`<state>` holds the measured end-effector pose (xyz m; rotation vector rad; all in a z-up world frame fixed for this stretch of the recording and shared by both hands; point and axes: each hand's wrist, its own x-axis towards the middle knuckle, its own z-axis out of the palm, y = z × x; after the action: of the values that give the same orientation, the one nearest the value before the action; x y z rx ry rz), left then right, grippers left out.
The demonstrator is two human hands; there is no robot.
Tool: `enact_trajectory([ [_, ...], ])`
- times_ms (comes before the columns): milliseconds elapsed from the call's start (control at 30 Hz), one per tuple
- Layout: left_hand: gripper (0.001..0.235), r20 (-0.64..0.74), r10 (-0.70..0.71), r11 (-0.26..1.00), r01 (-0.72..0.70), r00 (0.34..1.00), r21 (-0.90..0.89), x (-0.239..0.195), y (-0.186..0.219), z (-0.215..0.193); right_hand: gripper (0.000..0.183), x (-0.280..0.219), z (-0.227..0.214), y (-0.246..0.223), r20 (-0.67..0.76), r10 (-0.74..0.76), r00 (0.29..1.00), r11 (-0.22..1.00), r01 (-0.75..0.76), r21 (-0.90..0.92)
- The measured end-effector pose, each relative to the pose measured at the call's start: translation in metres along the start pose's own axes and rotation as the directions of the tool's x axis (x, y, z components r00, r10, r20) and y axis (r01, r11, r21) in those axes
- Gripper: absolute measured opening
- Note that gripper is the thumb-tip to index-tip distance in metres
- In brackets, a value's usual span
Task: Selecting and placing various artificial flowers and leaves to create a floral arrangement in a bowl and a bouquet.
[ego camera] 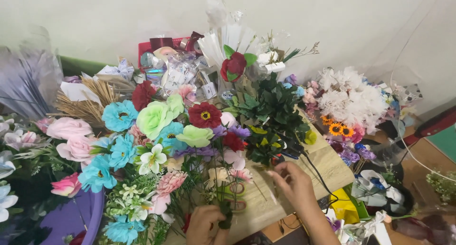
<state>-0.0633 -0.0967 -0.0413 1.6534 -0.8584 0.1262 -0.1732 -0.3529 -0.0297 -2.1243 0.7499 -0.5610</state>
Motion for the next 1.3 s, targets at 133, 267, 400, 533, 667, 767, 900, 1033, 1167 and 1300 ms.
enact_trajectory([
  [133,0.009,-0.022,-0.139,0.983,0.136,0.99,-0.12,0.005,0.024,-0.006,0.028,0.007,-0.004,-0.043,0.111,0.354,0.929,0.928,-0.334,-0.166],
  [267,0.022,-0.061,-0.323,0.931,0.305,0.945,-0.199,0.005,0.036,0.002,0.02,0.006,0.006,-0.016,0.035,0.298,0.954,0.949,-0.3,0.096],
  [400,0.023,-0.119,-0.411,0.815,0.305,0.904,-0.492,-0.004,0.018,0.01,0.04,-0.003,0.003,0.006,-0.072,0.172,0.983,0.924,-0.135,0.358],
  [533,0.018,-0.134,-0.395,0.647,0.172,0.909,-0.743,-0.02,-0.023,0.023,0.027,-0.019,0.01,0.021,-0.103,0.087,0.991,0.81,-0.01,0.586],
  [667,0.022,-0.187,-0.395,0.694,0.159,0.899,-0.702,-0.019,-0.02,0.024,0.017,-0.032,0.021,0.03,-0.085,0.045,0.995,0.739,0.024,0.673],
  [767,0.021,-0.168,-0.395,0.709,0.183,0.903,-0.681,-0.007,0.001,0.008,0.007,-0.037,0.029,0.029,-0.104,-0.032,0.994,0.761,0.091,0.642],
  [900,0.02,-0.316,-0.439,0.811,0.22,0.841,-0.541,0.014,0.039,-0.019,0.016,-0.037,0.041,0.032,-0.114,0.001,0.993,0.804,0.068,0.59],
  [1033,0.018,-0.373,-0.506,0.848,0.37,0.778,-0.38,0.017,0.033,-0.032,0.026,-0.035,0.064,0.044,-0.109,-0.127,0.986,0.751,0.167,0.639],
  [1167,0.011,-0.317,-0.574,0.779,0.385,0.755,-0.495,0.029,0.049,-0.043,0.041,-0.037,0.071,0.006,-0.069,-0.129,0.989,0.771,0.144,0.62],
  [1300,0.014,-0.283,-0.601,0.778,0.465,0.748,-0.423,0.036,0.044,-0.048,0.022,-0.038,0.077,-0.007,-0.118,-0.348,0.93,0.75,0.351,0.56],
])
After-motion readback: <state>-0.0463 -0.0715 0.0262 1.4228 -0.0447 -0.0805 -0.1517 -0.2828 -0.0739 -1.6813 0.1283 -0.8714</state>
